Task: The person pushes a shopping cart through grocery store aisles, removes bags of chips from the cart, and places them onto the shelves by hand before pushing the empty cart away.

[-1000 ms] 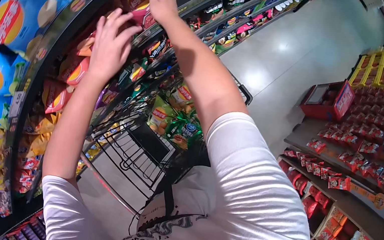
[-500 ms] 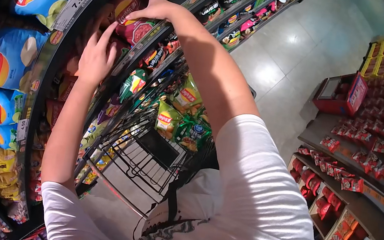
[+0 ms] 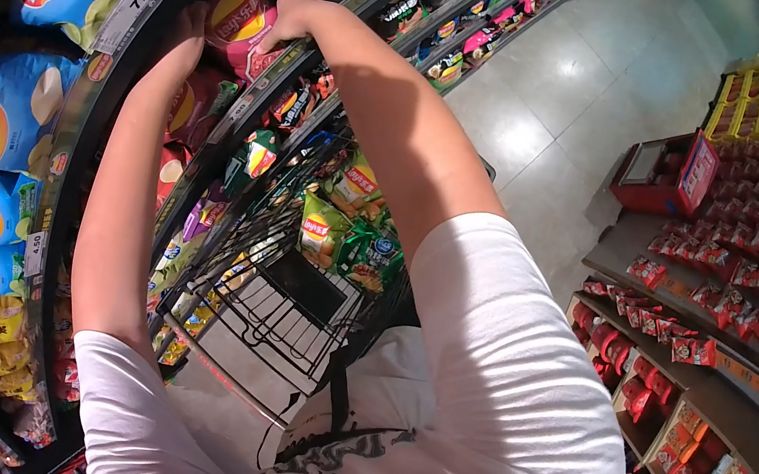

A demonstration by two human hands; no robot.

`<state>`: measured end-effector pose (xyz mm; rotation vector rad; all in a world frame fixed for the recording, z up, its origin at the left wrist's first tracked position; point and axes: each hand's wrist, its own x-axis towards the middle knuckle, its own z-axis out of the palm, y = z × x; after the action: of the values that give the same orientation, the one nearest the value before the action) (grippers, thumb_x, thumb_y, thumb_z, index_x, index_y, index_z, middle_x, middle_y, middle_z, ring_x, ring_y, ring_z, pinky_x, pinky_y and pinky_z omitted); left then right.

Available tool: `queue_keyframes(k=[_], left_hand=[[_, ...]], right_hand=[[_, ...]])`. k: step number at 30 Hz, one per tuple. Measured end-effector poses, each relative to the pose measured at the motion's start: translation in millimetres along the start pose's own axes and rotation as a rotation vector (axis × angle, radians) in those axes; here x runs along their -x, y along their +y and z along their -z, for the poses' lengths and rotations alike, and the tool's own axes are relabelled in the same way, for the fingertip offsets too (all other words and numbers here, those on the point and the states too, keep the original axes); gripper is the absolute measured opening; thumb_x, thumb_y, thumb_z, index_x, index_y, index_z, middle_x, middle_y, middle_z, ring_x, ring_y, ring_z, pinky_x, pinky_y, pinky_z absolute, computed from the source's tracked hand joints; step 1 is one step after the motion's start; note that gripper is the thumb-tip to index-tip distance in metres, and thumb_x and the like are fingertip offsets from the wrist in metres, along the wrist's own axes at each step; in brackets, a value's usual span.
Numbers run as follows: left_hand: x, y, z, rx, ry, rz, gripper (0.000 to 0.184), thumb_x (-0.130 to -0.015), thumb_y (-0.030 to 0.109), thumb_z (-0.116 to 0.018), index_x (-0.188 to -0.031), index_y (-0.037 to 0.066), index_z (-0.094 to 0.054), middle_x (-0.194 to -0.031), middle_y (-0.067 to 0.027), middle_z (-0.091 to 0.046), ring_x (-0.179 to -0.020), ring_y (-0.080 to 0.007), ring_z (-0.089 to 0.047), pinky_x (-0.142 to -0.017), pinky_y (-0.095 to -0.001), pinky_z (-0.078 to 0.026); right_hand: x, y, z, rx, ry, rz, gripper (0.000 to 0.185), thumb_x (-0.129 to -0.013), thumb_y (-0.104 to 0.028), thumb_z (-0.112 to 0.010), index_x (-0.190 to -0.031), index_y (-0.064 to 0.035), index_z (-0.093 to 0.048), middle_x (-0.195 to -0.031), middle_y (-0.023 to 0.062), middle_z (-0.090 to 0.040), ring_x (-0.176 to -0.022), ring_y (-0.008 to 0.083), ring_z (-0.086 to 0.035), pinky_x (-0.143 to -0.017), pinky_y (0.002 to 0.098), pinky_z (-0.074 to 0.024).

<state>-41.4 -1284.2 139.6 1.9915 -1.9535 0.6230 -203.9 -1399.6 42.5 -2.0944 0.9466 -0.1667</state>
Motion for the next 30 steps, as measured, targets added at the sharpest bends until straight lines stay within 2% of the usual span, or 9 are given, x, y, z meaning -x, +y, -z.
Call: queue_keyframes(k=[12, 13, 14, 16, 17, 20, 23, 27, 30], left_hand=[[12.3, -16.0, -23.8, -0.025, 0.129, -0.117, 0.039, -0.101, 0.034, -0.050, -0.125, 0.005, -0.061, -0.115, -0.0262, -0.066, -0.109, -0.0437, -0.062, -0.095, -0.0488, -0.048], [18.6, -3.5, -7.0, 0.007, 0.122, -0.143, 0.039, -0.102, 0.034, -0.049, -0.126, 0.005, -0.061, -0.115, -0.0263, -0.066, -0.109, -0.0437, -0.062, -0.095, -0.0487, -0.048], [35.0, 12.4, 11.1, 0.212, -0.260, 0.221, 0.039, -0.103, 0.032, -0.047, -0.130, 0.005, -0.057, -0.112, -0.0276, -0.066, -0.107, -0.0448, -0.062, -0.094, -0.0486, -0.049], [66.2, 41.1, 55.8, 0.218, -0.152, -0.032, 0.035, -0.099, 0.021, -0.053, -0.130, 0.005, -0.057, -0.119, -0.0236, -0.062, -0.117, -0.0419, -0.057, -0.103, -0.0468, -0.043], [91.1, 45.3, 67.1, 0.238, 0.001, -0.291, 0.035, -0.097, 0.017, -0.055, -0.129, 0.005, -0.058, -0.122, -0.0216, -0.061, -0.121, -0.0407, -0.054, -0.107, -0.0468, -0.041], [219.3, 66.3, 108.3, 0.395, -0.386, -0.287, 0.034, -0.091, 0.008, -0.058, -0.125, 0.005, -0.061, -0.124, -0.0171, -0.059, -0.123, -0.0370, -0.053, -0.113, -0.0523, -0.033], [361.5, 49.2, 122.1, 0.514, -0.626, 0.042, 0.028, -0.090, 0.014, -0.065, -0.117, 0.010, -0.068, -0.123, -0.0111, -0.060, -0.123, -0.0317, -0.054, -0.117, -0.0553, -0.028], [516.4, 26.4, 164.2, 0.362, -0.477, 0.377, 0.030, -0.086, 0.009, -0.069, -0.116, 0.012, -0.069, -0.124, -0.0104, -0.061, -0.119, -0.0325, -0.054, -0.107, -0.0505, -0.036], [603.1, 18.7, 181.3, 0.278, -0.354, 0.571, 0.041, -0.085, 0.010, -0.070, -0.126, 0.009, -0.065, -0.145, -0.0220, -0.042, -0.132, -0.0399, -0.043, -0.111, -0.0479, -0.035]], right_hand=[[12.5, -2.4, 3.2, -0.018, 0.019, -0.008, 0.103, -0.058, -0.047, -0.094, -0.127, 0.0158, -0.050, -0.125, 0.0311, -0.061, -0.117, 0.0371, -0.061, -0.097, 0.0373, -0.0502], [22.6, -0.4, -3.4, 0.034, 0.245, 0.095, 0.106, -0.058, -0.046, -0.094, -0.129, 0.0165, -0.047, -0.130, 0.0329, -0.056, -0.123, 0.0389, -0.056, -0.102, 0.0387, -0.0469], [38.5, 4.0, -12.9, 0.079, 0.464, 0.196, 0.108, -0.059, -0.046, -0.093, -0.131, 0.0172, -0.043, -0.136, 0.0347, -0.051, -0.129, 0.0406, -0.050, -0.107, 0.0402, -0.0435], [97.5, 20.3, -34.8, 0.005, 0.814, 0.409, 0.088, -0.075, -0.035, -0.083, -0.139, 0.0107, -0.042, -0.136, 0.0300, -0.050, -0.131, 0.0419, -0.047, -0.110, 0.0435, -0.0391], [144.0, 21.6, -44.7, -0.096, 0.797, 0.350, 0.074, -0.083, -0.031, -0.077, -0.139, 0.0040, -0.046, -0.132, 0.0262, -0.054, -0.128, 0.0415, -0.049, -0.110, 0.0422, -0.0398], [254.5, 94.0, -152.7, -0.029, 0.561, 0.031, 0.043, -0.087, -0.019, -0.072, -0.123, -0.0009, -0.059, -0.113, 0.0188, -0.064, -0.105, 0.0371, -0.062, -0.090, 0.0441, -0.0508], [384.0, 114.4, -257.6, 0.136, 0.196, 0.095, 0.031, -0.084, -0.027, -0.073, -0.110, -0.0109, -0.067, -0.105, 0.0113, -0.065, -0.111, 0.0316, -0.060, -0.095, 0.0464, -0.0458], [457.5, 91.9, -334.8, 0.621, -0.095, 0.060, 0.019, -0.087, -0.031, -0.069, -0.096, -0.0142, -0.068, -0.103, 0.0042, -0.064, -0.105, 0.0276, -0.058, -0.101, 0.0414, -0.0417], [486.3, 79.5, -343.7, 0.480, 0.059, 0.064, 0.022, -0.090, -0.031, -0.065, -0.092, -0.0094, -0.068, -0.105, 0.0074, -0.064, -0.113, 0.0303, -0.053, -0.108, 0.0435, -0.0406]])
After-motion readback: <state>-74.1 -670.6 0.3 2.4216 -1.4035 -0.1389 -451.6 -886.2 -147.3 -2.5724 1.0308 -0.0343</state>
